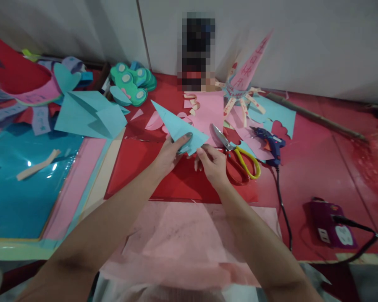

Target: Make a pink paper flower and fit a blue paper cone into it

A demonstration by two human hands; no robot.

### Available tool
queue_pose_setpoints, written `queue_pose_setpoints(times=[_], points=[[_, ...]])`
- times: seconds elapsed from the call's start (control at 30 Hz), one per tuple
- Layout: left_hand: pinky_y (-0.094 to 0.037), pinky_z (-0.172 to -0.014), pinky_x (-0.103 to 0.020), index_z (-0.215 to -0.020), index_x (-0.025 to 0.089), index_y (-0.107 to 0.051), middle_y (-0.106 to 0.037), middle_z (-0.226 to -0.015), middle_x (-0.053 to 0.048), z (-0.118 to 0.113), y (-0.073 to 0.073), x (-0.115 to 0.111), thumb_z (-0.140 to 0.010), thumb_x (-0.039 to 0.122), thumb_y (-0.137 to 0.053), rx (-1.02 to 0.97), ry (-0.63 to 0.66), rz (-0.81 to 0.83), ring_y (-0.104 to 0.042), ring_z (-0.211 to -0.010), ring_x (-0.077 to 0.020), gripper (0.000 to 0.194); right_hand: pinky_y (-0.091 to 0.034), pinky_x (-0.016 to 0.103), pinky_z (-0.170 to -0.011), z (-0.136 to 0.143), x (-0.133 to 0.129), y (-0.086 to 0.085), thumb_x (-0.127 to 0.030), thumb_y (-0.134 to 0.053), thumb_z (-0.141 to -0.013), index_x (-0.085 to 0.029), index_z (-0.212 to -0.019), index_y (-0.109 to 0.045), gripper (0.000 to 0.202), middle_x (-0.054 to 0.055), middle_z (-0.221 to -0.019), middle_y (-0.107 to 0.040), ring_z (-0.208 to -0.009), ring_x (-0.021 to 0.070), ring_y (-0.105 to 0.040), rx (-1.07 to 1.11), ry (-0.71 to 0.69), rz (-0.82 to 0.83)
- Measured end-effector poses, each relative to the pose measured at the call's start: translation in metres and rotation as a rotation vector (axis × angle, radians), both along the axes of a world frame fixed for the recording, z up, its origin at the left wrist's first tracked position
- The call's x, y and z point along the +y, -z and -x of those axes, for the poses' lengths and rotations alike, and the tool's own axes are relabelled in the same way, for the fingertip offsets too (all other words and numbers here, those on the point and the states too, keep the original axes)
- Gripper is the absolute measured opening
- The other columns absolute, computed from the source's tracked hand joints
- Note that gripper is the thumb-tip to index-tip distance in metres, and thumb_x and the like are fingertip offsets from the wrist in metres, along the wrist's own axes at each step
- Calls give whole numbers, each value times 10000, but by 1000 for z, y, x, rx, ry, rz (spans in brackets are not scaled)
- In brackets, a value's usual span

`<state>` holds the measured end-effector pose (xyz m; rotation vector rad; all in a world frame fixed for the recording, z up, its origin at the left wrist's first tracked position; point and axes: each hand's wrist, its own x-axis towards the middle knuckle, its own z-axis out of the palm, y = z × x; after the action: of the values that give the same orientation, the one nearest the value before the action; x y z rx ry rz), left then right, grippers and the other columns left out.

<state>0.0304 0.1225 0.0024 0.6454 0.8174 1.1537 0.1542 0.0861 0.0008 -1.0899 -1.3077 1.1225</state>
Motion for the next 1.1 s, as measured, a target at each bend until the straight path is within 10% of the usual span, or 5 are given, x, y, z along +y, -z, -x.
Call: queue_pose_setpoints(times=[1.1], points=[[-447,-583,-256,-753,159,-599,-626,-714,-21,-2,4,-4,-515,371,-829,147,2,-26,-560,-619,-124,393,-383,196,-362,2,-1,-1,-556,-516,-806,-183,-690,-528,390,-37,-479,-538,-357,71,-457,-49,88,74]])
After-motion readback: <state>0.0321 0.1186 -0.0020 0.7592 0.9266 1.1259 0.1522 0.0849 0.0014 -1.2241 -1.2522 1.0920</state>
